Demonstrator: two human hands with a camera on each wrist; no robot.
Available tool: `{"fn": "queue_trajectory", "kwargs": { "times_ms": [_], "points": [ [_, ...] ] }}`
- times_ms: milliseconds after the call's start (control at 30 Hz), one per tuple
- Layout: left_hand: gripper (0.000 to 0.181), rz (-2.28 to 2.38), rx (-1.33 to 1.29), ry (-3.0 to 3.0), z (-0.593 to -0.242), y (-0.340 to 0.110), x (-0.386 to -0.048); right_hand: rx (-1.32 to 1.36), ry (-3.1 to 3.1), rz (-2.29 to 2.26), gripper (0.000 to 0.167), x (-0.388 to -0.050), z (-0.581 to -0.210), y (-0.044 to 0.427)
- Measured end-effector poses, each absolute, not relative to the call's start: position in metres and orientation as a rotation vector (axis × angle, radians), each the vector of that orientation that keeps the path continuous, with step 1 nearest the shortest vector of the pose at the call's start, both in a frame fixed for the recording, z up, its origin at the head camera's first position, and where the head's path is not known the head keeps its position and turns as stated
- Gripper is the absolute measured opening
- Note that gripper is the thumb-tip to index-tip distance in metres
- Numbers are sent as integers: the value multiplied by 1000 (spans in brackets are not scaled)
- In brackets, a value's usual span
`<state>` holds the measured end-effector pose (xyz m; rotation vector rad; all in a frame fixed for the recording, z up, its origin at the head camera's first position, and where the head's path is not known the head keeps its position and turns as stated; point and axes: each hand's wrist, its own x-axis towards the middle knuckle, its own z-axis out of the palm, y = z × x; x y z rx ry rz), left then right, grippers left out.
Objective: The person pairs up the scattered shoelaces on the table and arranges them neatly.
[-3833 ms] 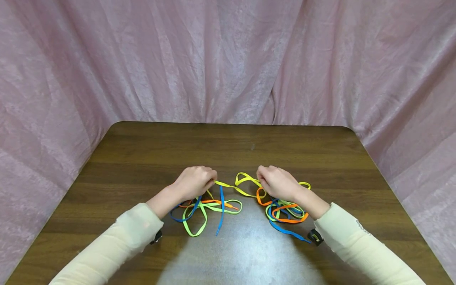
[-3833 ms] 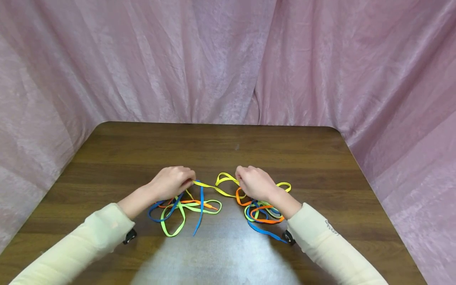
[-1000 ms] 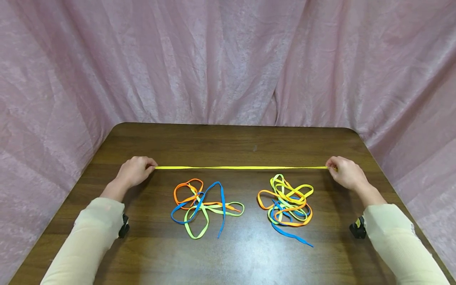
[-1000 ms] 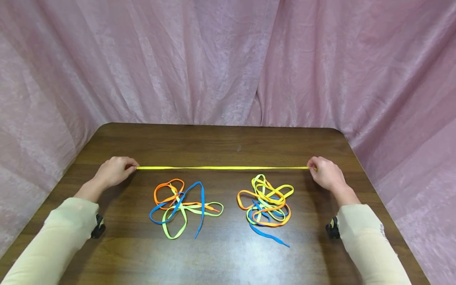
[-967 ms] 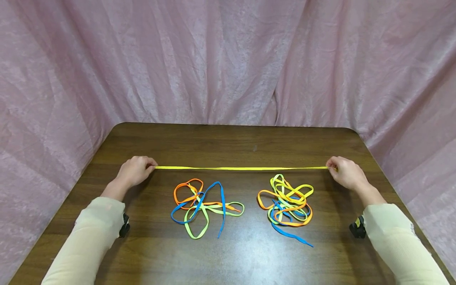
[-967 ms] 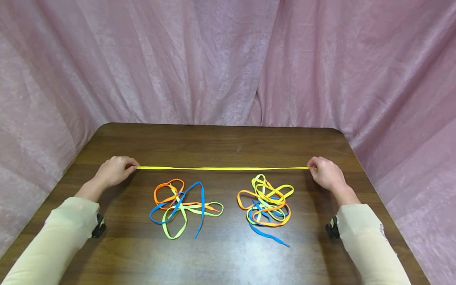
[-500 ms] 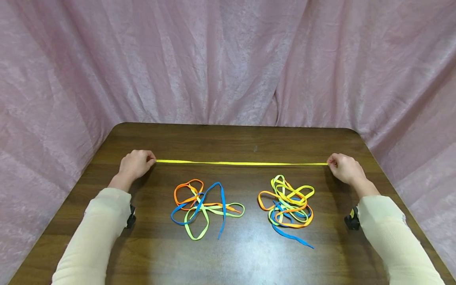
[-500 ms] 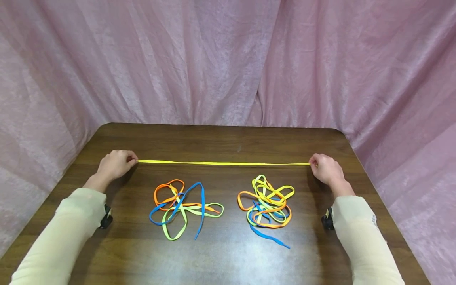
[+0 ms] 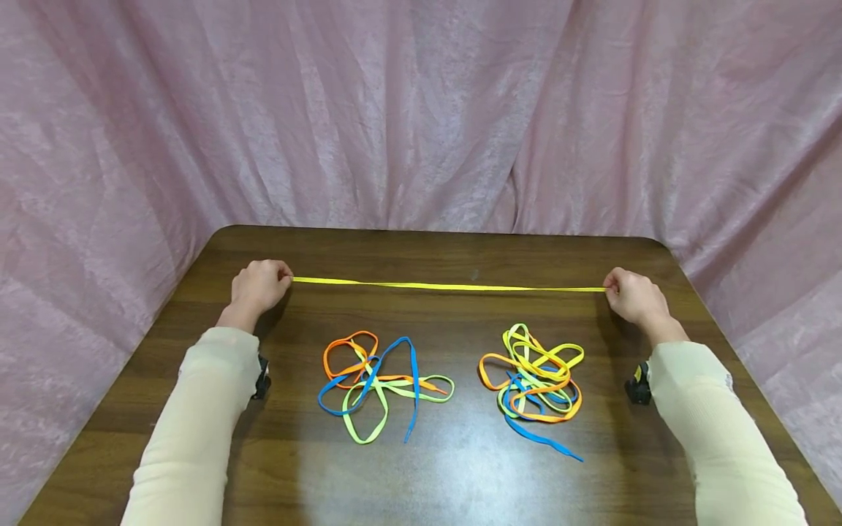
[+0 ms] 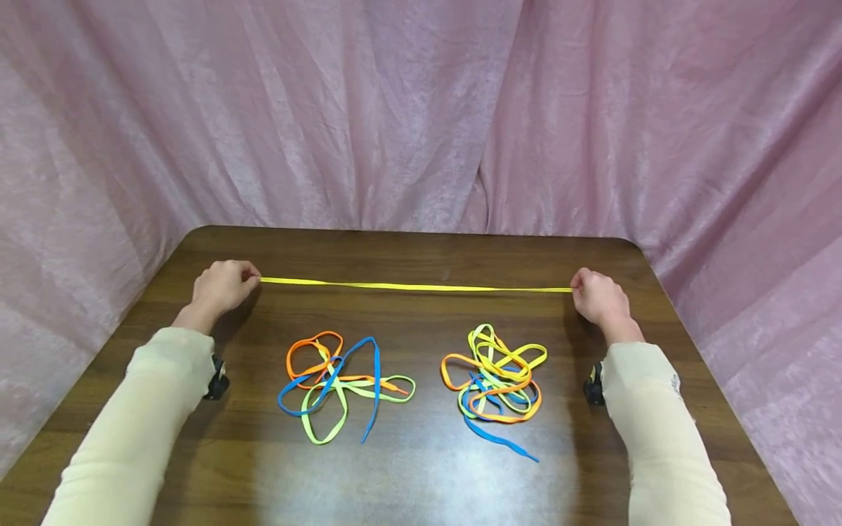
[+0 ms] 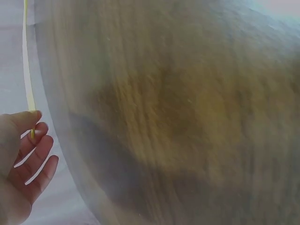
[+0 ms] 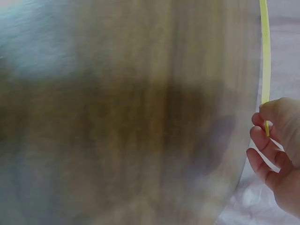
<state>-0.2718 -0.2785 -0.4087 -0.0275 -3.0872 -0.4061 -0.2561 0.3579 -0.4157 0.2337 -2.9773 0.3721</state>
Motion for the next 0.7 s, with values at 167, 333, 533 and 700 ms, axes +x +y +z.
{"fn": "queue_trajectory", "kwargs": {
  "times_ms": [167,333,533,700],
  "points": [
    [19,-419,9,-3083,-409,-275,-277,150,-2992,341,7,-266,-409,358],
    [19,-413,44,-3047,-406,-274,-282,70,-2987,348,10,-273,-405,355],
    [19,-409,89,-3033,-402,-272,-289,11,-2995,365,12,-278,-408,350],
    [20,-405,105,-3058,-407,-271,-293,0,-3021,357,13,-279,-413,347]
  ]
}}
